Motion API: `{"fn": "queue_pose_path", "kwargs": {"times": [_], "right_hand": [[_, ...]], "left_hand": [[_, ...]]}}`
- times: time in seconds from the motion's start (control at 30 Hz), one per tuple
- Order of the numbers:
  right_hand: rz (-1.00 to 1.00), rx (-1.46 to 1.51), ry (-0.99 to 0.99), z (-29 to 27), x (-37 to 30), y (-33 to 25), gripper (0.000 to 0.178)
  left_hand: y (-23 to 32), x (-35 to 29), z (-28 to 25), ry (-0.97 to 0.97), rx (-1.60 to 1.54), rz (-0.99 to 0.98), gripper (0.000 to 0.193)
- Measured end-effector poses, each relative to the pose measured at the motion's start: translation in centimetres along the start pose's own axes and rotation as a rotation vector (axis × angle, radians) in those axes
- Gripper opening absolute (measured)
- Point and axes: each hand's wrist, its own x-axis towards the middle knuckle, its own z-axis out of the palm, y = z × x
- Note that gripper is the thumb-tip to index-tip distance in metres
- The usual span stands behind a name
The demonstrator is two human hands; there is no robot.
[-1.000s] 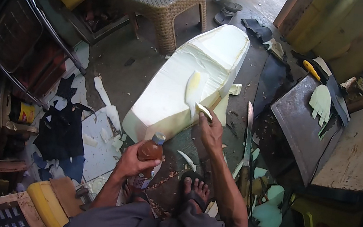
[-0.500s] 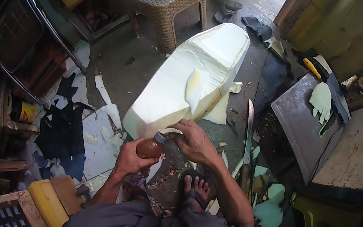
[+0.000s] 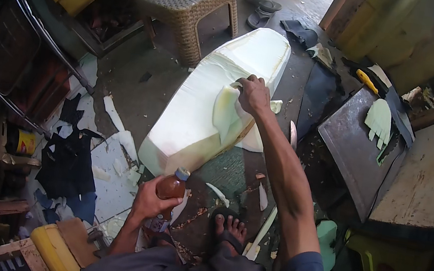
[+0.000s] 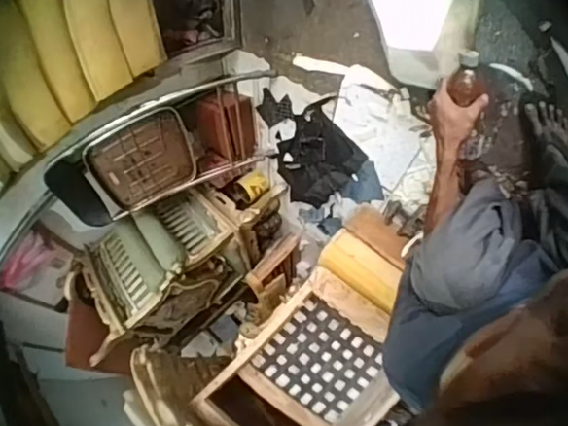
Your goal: The person sits on the floor and uses a large knife to carve and shape a large white foam block. They repeatedly slice off layers of foam, rotate the block to access different sides, and occasionally pause to wipe the surface with a bottle of liquid.
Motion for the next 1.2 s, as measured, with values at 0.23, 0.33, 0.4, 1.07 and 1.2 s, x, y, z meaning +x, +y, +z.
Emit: {"fn": "queue_pose_path", "kwargs": {"times": [0.23, 0.33, 0.4, 1.07, 1.2], "right_hand": [[0.01, 0.045, -0.073, 1.5, -2.4, 0.8, 0.021], [-0.012, 0.06, -0.087, 1.0, -4.5, -0.6, 0.021], [-0.045, 0.045, -0.048, 0.8, -6.4, -1.7, 0.021], [0.096, 0.336, 0.376, 5.7, -17.6, -8.4, 0.044], [0.126, 0.422, 0.379, 6.2, -18.2, -9.3, 0.042]], "left_hand": [[-0.5, -0.4, -0.7, 0.012, -0.002, -0.049, 0.061], [-0.4, -0.3, -0.8, 0.003, -0.001, -0.043, 0.061], [-0.5, -0.1, -0.5, -0.014, 0.012, -0.044, 0.061], [-0.1, 0.0, 0.4, -0.05, 0.002, 0.0, 0.063], [-0.1, 0.2, 0.7, -0.072, 0.011, 0.02, 0.064]]}}
